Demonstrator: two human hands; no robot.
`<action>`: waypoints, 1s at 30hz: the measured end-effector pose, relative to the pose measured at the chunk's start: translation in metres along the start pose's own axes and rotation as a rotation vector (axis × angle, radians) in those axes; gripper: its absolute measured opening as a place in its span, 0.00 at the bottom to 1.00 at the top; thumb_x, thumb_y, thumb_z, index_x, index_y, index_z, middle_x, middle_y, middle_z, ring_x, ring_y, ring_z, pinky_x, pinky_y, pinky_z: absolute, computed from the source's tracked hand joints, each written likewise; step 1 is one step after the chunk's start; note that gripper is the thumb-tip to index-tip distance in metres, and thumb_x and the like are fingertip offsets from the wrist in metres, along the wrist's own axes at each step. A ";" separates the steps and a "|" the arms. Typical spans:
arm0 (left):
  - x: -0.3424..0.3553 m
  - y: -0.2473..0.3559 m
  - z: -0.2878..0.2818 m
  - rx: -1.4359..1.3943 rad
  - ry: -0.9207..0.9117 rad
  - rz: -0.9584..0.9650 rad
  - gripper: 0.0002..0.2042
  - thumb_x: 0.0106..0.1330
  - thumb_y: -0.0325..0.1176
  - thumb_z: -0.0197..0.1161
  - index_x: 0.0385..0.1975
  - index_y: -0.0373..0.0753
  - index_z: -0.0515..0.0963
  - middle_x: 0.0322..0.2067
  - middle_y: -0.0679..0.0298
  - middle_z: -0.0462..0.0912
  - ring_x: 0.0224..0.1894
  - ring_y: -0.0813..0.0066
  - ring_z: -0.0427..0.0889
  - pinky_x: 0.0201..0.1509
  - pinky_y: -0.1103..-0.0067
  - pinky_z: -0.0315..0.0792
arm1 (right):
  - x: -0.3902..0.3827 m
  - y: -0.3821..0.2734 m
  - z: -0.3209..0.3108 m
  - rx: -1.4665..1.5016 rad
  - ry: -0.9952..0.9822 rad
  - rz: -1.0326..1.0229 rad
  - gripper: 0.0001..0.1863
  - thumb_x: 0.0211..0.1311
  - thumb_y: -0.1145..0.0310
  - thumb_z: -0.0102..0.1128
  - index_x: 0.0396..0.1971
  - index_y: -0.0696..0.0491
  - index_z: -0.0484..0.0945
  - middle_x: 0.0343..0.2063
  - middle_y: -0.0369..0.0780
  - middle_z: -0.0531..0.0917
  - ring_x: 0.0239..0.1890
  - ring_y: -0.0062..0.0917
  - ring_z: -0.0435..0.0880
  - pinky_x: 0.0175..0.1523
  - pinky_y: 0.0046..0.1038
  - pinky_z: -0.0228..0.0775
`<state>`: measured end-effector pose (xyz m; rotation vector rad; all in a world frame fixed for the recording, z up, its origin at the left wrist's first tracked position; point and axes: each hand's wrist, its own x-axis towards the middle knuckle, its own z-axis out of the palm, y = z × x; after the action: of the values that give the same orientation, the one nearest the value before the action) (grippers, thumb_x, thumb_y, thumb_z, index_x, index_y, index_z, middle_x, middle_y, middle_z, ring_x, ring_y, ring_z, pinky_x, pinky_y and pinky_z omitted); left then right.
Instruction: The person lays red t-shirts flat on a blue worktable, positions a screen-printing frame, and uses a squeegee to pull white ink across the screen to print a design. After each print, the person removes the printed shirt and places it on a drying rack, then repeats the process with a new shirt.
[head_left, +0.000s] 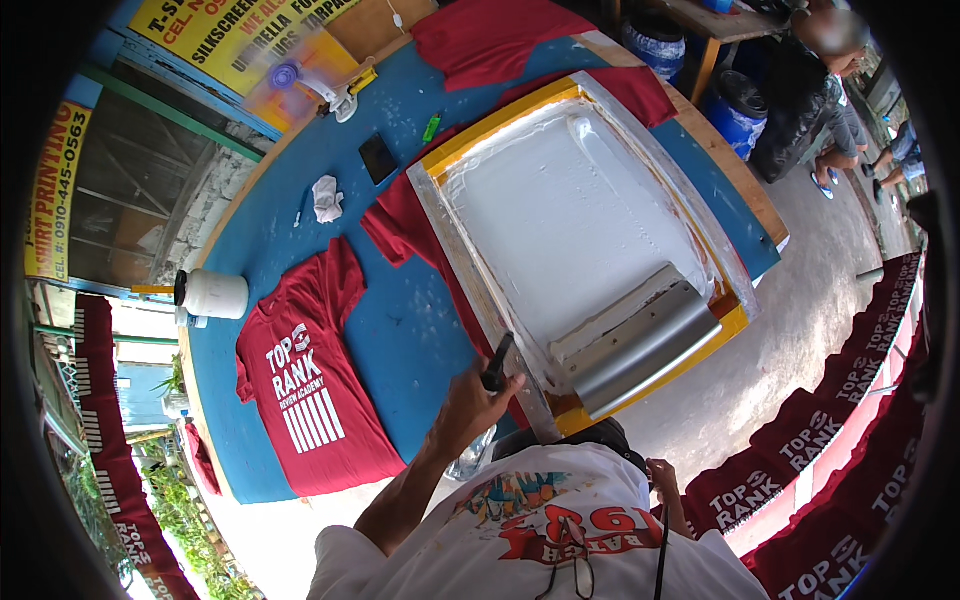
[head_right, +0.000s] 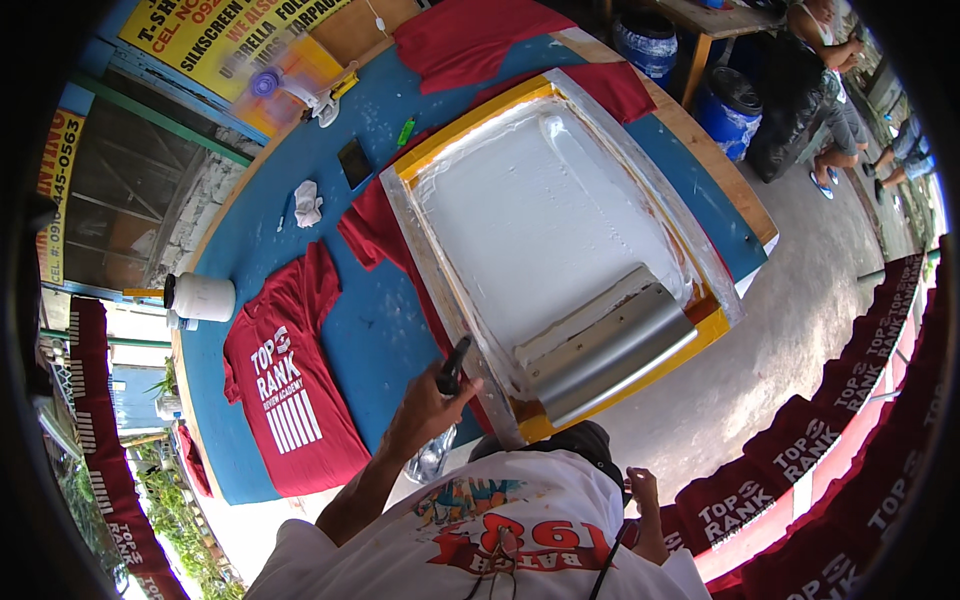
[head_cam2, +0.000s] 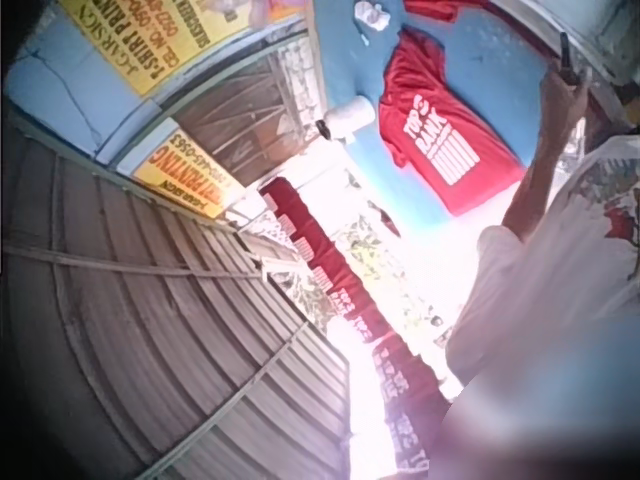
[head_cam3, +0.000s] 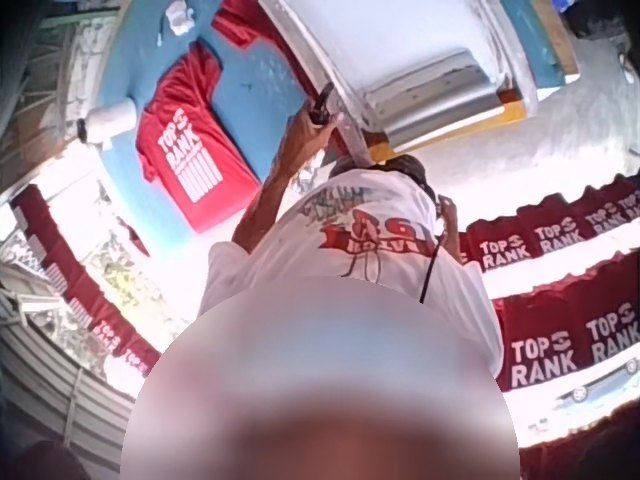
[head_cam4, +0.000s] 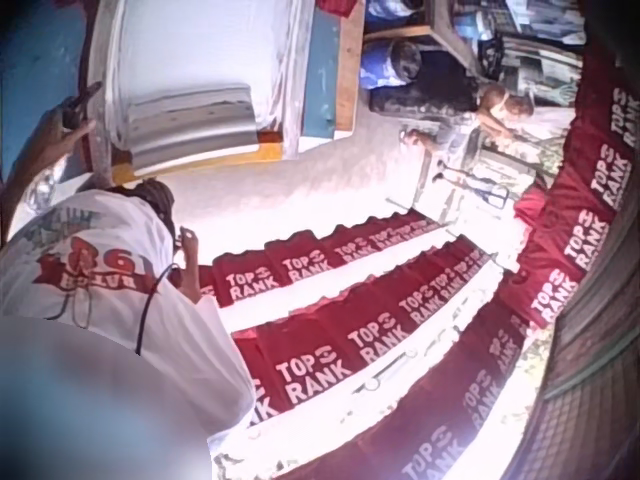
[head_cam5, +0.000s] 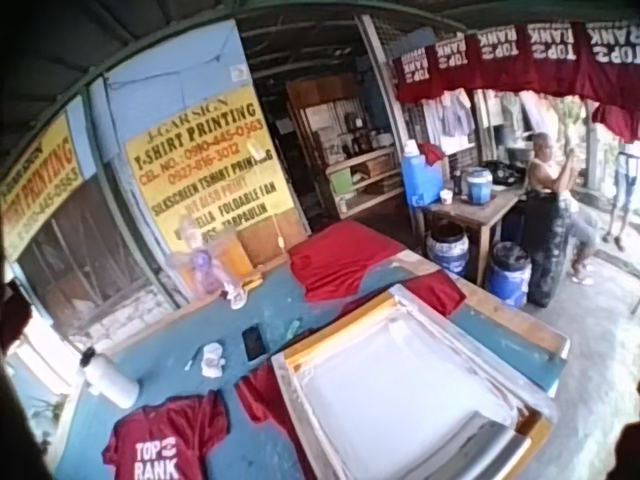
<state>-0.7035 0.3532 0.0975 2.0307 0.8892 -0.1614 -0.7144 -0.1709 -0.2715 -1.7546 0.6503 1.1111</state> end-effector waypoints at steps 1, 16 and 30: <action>0.007 0.000 -0.003 -0.042 0.044 0.006 0.24 0.74 0.49 0.75 0.39 0.30 0.78 0.22 0.56 0.80 0.26 0.58 0.85 0.33 0.64 0.75 | 0.000 -0.001 -0.001 0.006 -0.004 -0.001 0.26 0.72 0.54 0.74 0.59 0.59 0.82 0.38 0.48 0.90 0.37 0.35 0.92 0.41 0.38 0.87; 0.190 0.006 -0.108 -0.222 0.224 0.071 0.30 0.73 0.55 0.74 0.60 0.34 0.80 0.30 0.63 0.81 0.23 0.68 0.88 0.26 0.72 0.84 | -0.004 -0.009 -0.010 -0.041 0.020 0.097 0.27 0.73 0.51 0.73 0.61 0.53 0.80 0.40 0.47 0.90 0.37 0.37 0.93 0.44 0.45 0.85; 0.204 -0.112 -0.328 -0.557 0.907 0.265 0.25 0.74 0.51 0.76 0.61 0.40 0.81 0.40 0.65 0.87 0.39 0.75 0.87 0.42 0.76 0.77 | 0.019 -0.075 0.046 -0.220 -0.073 0.086 0.23 0.74 0.57 0.74 0.60 0.54 0.82 0.37 0.48 0.89 0.36 0.37 0.91 0.43 0.42 0.88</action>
<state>-0.6955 0.7540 0.1310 1.6192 1.0171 1.1097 -0.6639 -0.0962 -0.2642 -1.8748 0.5812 1.3419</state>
